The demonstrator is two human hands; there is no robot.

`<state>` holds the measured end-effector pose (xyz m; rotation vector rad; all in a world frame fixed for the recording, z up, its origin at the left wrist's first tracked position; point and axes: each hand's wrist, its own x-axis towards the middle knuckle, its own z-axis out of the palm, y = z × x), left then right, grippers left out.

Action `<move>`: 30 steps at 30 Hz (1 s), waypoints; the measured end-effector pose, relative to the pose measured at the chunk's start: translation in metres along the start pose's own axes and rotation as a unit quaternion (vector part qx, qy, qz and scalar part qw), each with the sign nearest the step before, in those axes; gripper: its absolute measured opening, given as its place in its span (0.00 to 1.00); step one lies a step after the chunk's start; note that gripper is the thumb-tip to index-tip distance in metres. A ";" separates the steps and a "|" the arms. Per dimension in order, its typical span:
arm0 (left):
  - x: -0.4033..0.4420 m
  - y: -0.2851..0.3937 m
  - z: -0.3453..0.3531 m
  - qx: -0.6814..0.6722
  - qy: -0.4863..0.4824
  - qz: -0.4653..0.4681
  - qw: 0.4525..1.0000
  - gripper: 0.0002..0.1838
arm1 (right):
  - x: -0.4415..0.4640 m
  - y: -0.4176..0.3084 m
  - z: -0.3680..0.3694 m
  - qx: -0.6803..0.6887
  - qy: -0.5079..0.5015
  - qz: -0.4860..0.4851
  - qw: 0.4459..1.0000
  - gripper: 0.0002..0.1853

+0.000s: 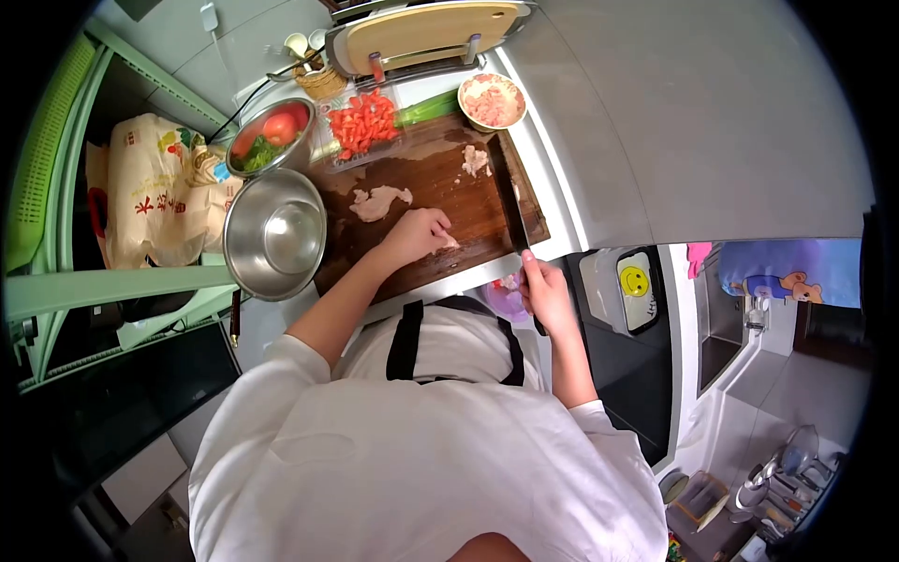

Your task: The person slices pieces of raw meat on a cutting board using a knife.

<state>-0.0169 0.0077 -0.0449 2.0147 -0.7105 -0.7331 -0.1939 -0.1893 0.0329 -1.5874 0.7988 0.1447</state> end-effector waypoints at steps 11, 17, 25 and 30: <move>-0.038 -0.004 0.008 0.141 0.166 0.124 0.968 0.06 | -0.001 0.015 0.026 -0.147 -0.115 -0.033 0.982 0.32; -0.043 -0.008 0.025 0.163 0.219 0.193 0.942 0.07 | -0.003 0.019 0.030 -0.162 -0.130 -0.012 0.978 0.34; -0.034 -0.015 0.036 0.156 0.243 0.208 0.935 0.05 | 0.000 0.012 0.032 -0.145 -0.155 -0.005 0.977 0.32; -0.038 -0.012 0.035 0.168 0.236 0.212 0.934 0.06 | 0.014 -0.006 0.041 -0.127 -0.183 0.025 0.975 0.33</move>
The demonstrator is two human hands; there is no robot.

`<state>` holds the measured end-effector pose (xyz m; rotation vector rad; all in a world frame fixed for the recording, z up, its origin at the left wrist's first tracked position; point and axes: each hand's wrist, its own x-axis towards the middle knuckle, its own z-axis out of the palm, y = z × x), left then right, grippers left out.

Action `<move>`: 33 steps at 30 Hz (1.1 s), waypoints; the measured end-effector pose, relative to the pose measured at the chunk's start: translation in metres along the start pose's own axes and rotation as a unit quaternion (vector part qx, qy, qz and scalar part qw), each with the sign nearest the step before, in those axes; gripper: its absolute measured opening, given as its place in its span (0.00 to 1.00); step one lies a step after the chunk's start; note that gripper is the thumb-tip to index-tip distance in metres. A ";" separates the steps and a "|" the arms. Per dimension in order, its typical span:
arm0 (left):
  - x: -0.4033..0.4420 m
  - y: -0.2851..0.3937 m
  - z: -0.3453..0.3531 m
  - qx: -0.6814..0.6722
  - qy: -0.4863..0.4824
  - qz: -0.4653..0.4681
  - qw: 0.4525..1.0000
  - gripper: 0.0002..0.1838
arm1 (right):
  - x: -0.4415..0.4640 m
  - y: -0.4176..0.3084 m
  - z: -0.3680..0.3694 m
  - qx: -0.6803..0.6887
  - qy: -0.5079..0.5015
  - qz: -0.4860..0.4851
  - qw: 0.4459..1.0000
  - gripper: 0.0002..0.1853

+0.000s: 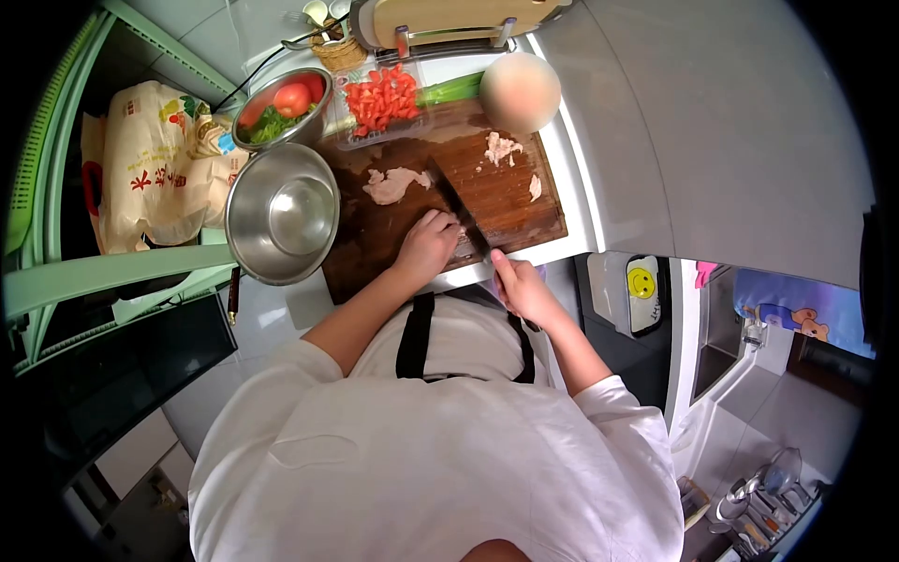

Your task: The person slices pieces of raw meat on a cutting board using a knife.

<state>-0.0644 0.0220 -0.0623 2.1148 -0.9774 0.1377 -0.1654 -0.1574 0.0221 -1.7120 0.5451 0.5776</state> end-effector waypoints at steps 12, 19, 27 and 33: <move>-0.005 0.001 -0.001 -0.017 0.011 -0.015 1.000 0.06 | 0.012 0.014 0.022 -0.022 0.079 0.016 0.997 0.38; -0.007 -0.001 0.000 -0.064 0.061 -0.029 0.996 0.08 | -0.004 0.008 0.010 0.049 0.063 0.014 0.997 0.32; -0.007 -0.005 -0.001 -0.036 0.061 -0.016 0.997 0.07 | -0.016 0.015 0.011 -0.014 0.035 -0.013 0.999 0.32; -0.005 -0.003 0.000 -0.032 0.055 -0.015 0.998 0.06 | -0.011 0.011 0.013 -0.050 0.043 -0.017 0.998 0.33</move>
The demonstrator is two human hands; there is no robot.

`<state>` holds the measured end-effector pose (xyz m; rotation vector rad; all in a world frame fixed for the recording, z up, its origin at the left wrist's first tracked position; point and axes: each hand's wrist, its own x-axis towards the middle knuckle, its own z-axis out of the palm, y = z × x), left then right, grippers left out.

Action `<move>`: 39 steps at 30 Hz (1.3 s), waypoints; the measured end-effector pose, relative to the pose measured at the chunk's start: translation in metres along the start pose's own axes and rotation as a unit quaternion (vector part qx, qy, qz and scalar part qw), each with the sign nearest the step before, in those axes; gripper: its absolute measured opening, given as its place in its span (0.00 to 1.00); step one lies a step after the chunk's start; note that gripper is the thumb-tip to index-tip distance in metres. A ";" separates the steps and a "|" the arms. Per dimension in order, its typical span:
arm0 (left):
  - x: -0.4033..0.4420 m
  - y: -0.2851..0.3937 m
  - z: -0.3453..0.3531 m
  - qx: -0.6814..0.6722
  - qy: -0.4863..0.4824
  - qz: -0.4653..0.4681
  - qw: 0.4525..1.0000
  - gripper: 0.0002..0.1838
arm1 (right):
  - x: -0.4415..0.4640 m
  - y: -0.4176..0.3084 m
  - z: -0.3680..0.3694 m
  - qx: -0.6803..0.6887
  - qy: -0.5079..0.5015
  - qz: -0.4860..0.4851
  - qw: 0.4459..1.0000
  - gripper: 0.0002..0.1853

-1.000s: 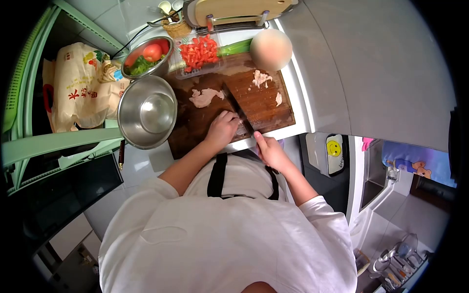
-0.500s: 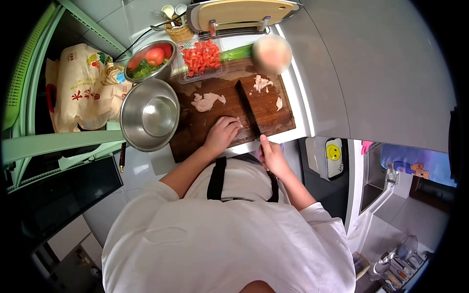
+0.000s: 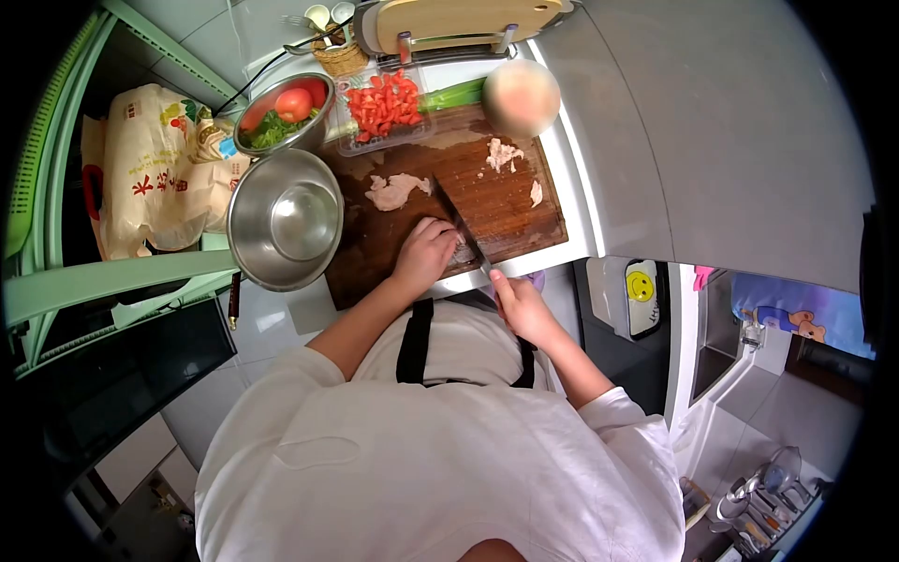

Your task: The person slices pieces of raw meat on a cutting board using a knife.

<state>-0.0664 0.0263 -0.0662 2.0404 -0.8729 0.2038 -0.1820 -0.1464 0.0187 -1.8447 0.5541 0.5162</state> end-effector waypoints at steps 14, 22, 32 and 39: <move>0.003 -0.004 0.005 0.013 0.013 0.017 1.000 0.05 | 0.015 0.003 0.013 0.033 0.032 0.031 0.998 0.37; 0.016 -0.004 0.013 -0.012 0.004 0.027 1.000 0.07 | 0.016 0.004 -0.007 0.017 0.067 0.010 0.998 0.37; 0.013 -0.009 0.009 -0.004 -0.020 0.027 0.999 0.07 | 0.005 -0.007 -0.014 0.001 0.006 0.022 1.000 0.37; 0.017 -0.008 0.011 0.011 -0.028 0.031 0.999 0.08 | 0.016 -0.009 -0.008 -0.049 0.023 -0.006 0.999 0.37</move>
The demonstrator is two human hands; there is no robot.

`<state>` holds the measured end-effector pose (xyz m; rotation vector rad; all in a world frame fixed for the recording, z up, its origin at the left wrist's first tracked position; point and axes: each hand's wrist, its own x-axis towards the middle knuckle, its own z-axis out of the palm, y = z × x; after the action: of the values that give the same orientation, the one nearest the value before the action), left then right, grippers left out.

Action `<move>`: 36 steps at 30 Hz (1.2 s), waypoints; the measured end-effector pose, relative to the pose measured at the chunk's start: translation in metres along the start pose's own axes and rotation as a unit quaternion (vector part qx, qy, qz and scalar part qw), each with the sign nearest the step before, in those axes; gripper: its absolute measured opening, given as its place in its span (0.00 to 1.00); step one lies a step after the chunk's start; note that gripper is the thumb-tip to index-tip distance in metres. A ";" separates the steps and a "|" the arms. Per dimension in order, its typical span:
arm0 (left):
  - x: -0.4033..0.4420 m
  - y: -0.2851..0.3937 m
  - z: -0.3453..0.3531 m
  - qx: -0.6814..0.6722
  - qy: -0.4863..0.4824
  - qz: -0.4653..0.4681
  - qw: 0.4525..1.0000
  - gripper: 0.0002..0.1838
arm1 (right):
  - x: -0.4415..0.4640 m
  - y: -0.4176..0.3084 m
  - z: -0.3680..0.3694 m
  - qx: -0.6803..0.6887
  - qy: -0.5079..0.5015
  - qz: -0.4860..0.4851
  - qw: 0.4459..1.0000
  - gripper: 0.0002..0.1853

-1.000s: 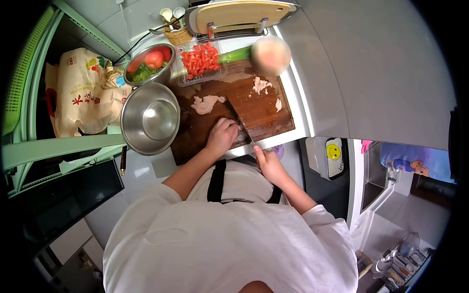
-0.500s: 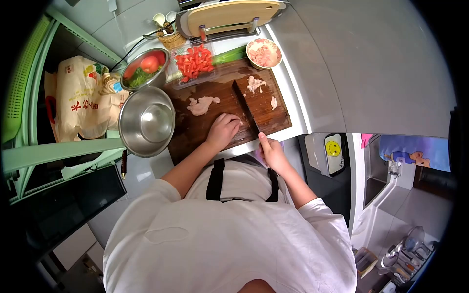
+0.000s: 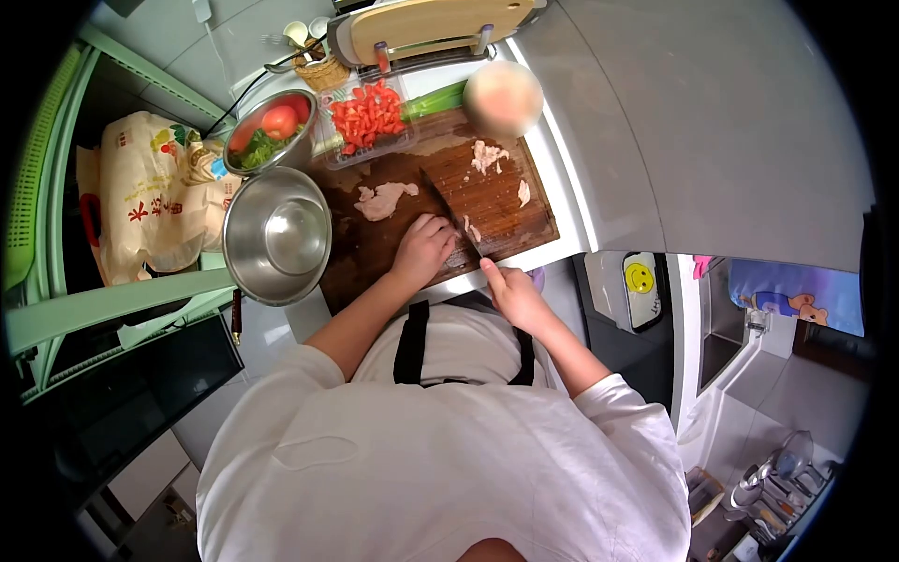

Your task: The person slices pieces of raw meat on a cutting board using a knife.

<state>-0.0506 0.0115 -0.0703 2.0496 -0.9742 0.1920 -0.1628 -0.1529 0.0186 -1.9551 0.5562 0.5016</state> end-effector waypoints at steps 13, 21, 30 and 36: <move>-0.004 0.000 -0.006 -0.026 -0.004 -0.004 1.000 0.09 | 0.003 0.002 0.006 0.220 -0.022 0.088 0.971 0.33; -0.008 0.003 -0.008 -0.009 0.008 -0.031 0.999 0.08 | -0.008 0.002 -0.001 0.136 -0.026 0.049 0.989 0.35; -0.003 0.005 -0.006 0.003 0.011 -0.020 1.000 0.08 | -0.008 0.005 0.000 0.109 -0.034 0.048 0.992 0.36; -0.005 0.003 -0.003 -0.001 0.020 -0.024 1.000 0.06 | -0.010 -0.005 0.000 0.143 -0.058 0.076 0.985 0.33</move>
<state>-0.0552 0.0156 -0.0691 2.0568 -0.9001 0.2061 -0.1678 -0.1489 0.0280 -1.6084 0.6678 0.5924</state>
